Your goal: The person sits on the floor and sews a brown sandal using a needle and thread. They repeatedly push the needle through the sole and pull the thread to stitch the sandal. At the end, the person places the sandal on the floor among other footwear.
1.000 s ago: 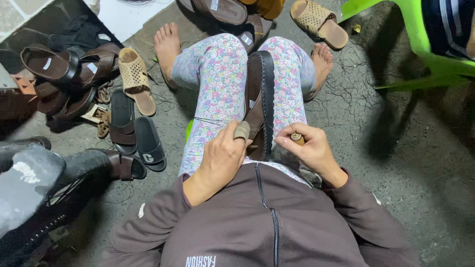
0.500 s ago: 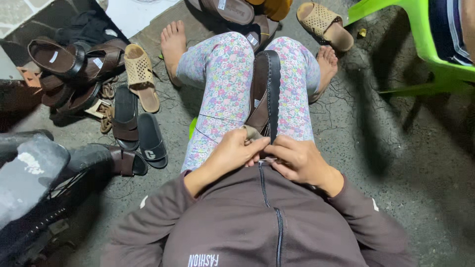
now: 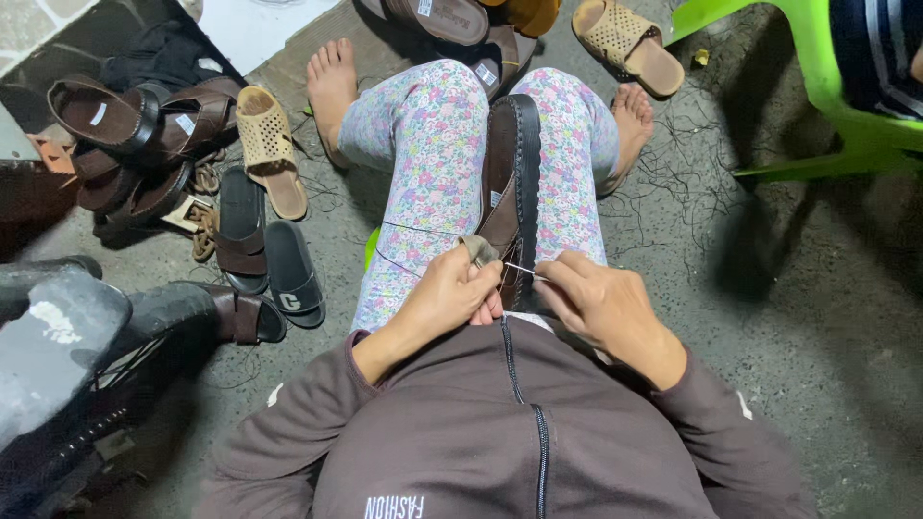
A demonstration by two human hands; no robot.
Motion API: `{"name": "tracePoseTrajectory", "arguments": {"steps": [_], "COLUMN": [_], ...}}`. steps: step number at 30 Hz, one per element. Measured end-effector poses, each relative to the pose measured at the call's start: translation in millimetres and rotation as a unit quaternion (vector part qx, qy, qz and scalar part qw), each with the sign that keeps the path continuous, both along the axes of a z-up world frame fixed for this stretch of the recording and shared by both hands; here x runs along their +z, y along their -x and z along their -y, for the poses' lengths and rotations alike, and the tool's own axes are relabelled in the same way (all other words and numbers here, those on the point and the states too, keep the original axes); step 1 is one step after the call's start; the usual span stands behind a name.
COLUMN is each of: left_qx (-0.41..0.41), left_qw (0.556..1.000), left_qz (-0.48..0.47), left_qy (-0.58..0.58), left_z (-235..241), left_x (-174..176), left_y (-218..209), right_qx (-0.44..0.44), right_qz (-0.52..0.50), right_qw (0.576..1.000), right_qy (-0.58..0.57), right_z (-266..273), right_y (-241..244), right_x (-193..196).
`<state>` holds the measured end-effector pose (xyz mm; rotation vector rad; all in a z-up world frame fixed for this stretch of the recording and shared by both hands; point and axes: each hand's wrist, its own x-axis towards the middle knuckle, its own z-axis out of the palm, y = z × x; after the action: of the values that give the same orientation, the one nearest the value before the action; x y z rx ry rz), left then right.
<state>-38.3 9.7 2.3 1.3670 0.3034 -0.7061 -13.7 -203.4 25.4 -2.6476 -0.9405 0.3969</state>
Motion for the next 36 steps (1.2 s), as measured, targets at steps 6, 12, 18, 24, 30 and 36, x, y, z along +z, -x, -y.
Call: {"name": "tracePoseTrajectory", "arguments": {"steps": [6, 12, 18, 24, 30, 36], "left_qx": [-0.004, 0.02, -0.121, -0.267, -0.248, -0.097], "left_qw": [0.96, 0.82, 0.67, 0.746, 0.856, 0.876], "left_qz": [0.179, 0.466, 0.486, 0.421, 0.437, 0.469], "left_qy": [-0.214, -0.331, -0.548, -0.441, -0.12, 0.049], "left_z": [-12.3, -19.9, -17.5, -26.1, -46.4, -71.9], "left_x": [13.9, -7.6, -21.5, -31.7, 47.1, 62.4], "left_y": [2.8, 10.2, 21.5, 19.3, -2.4, -35.8], "right_qx": [-0.342, -0.4, -0.168, -0.111, -0.141, -0.203], "right_qz": [-0.279, -0.117, -0.007, 0.019, -0.029, -0.097], "right_qw": [0.867, 0.486, 0.931, 0.98, 0.971, 0.947], "right_qy": [-0.232, -0.768, -0.325, -0.164, -0.19, -0.228], "right_z": [62.3, 209.3, 13.2, -4.2, -7.6, -9.9], "right_y": [-17.3, -62.4, -21.8, -30.3, -35.0, -38.3], "right_x": [30.6, -16.1, -20.0, -47.9, -43.7, -31.3]}}
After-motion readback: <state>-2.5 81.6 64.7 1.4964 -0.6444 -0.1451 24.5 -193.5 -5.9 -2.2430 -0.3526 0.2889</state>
